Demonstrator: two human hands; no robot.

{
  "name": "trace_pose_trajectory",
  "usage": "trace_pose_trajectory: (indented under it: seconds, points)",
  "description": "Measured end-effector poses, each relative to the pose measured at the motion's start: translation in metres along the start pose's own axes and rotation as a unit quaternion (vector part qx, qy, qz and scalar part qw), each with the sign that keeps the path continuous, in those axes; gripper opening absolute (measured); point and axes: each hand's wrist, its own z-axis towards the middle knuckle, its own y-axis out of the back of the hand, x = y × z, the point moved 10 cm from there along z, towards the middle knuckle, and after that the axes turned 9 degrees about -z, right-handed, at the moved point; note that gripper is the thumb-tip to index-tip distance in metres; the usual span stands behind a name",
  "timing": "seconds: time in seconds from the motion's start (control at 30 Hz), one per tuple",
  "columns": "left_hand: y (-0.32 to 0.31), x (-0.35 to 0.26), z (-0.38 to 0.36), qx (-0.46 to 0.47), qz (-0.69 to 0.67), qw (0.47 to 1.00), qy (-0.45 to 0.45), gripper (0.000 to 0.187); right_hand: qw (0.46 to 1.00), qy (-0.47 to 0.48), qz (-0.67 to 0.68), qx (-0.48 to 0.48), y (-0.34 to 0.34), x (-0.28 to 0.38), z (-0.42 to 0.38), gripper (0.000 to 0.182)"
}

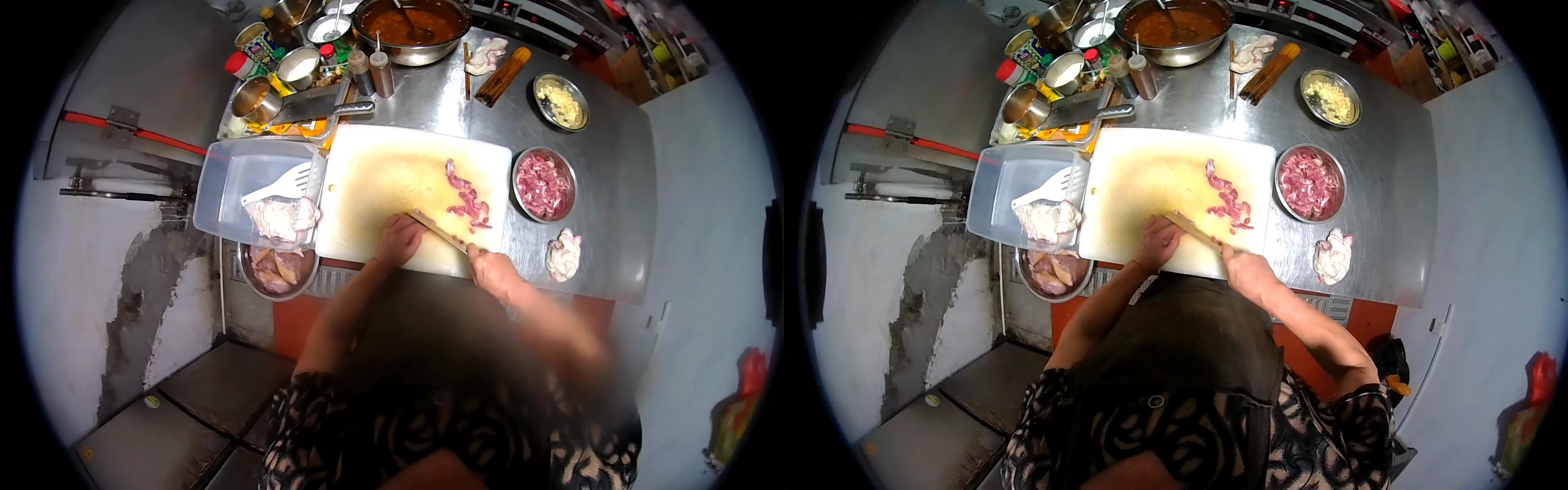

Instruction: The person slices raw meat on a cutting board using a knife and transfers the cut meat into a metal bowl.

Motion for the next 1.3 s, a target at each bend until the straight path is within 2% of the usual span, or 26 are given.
trace_pose_trajectory:
  seconds: [0.03, 0.1, 0.17, 0.23, 0.33, 0.47, 0.57, 0.63, 0.77, 0.87, 0.93, 1.03, 1.13, 1.2, 1.3]
  points:
    - [-0.002, 0.002, -0.001, 0.014, -0.001, 1.000, 0.018, 0.020, 0.999, -0.007, -0.009, 0.036, -0.008, 0.000, -0.002, 0.023]
    - [-0.003, 0.006, -0.002, 0.012, -0.014, 1.000, 0.023, 0.018, 1.000, -0.004, 0.008, 0.008, -0.004, 0.004, 0.012, 0.023]
    - [-0.003, 0.008, -0.002, 0.010, -0.026, 0.999, 0.028, 0.017, 0.997, 0.050, 0.040, -0.050, 0.001, 0.017, 0.037, 0.024]
    - [0.001, 0.000, 0.004, -0.013, -0.017, 1.000, 0.004, 0.014, 0.998, 0.055, 0.010, -0.031, -0.016, 0.025, 0.070, 0.023]
    - [-0.008, 0.016, -0.008, 0.016, 0.012, 0.999, 0.030, 0.012, 0.996, 0.055, 0.045, -0.057, -0.022, 0.037, 0.105, 0.023]
    - [-0.001, 0.010, -0.007, -0.006, 0.010, 1.000, 0.027, 0.014, 0.997, 0.069, 0.036, -0.027, -0.014, 0.025, 0.092, 0.027]
    - [0.004, 0.003, -0.005, -0.033, -0.011, 0.999, 0.011, 0.017, 0.998, 0.042, 0.040, -0.032, -0.006, -0.013, 0.059, 0.020]
    - [0.008, 0.002, -0.007, -0.042, -0.001, 0.999, 0.013, 0.018, 0.997, -0.033, 0.000, -0.075, 0.002, -0.033, 0.043, 0.022]
    - [0.009, -0.004, -0.006, -0.043, 0.026, 0.999, 0.000, 0.018, 0.995, -0.010, 0.032, -0.091, 0.017, -0.013, 0.018, 0.024]
    - [0.008, 0.001, -0.010, -0.032, 0.041, 0.999, 0.009, 0.019, 0.999, 0.037, -0.029, -0.016, 0.007, 0.013, 0.003, 0.028]
    - [0.003, 0.007, -0.007, 0.004, 0.022, 0.999, 0.048, 0.018, 0.999, 0.035, -0.010, -0.018, -0.001, 0.014, 0.012, 0.028]
    - [0.006, 0.008, -0.006, -0.007, -0.007, 0.998, 0.068, 0.017, 0.999, 0.038, 0.011, -0.036, -0.013, 0.024, 0.038, 0.030]
    - [0.007, 0.002, -0.002, -0.025, 0.012, 0.999, 0.021, 0.017, 0.998, 0.052, 0.010, -0.045, -0.017, 0.039, 0.080, 0.030]
    - [0.004, 0.009, -0.006, -0.017, 0.015, 0.999, 0.032, 0.018, 0.992, 0.074, 0.003, -0.100, -0.010, 0.054, 0.097, 0.026]
    - [-0.001, 0.020, -0.017, -0.008, 0.030, 0.999, 0.043, 0.020, 0.997, 0.058, 0.009, -0.057, -0.015, 0.048, 0.099, 0.025]
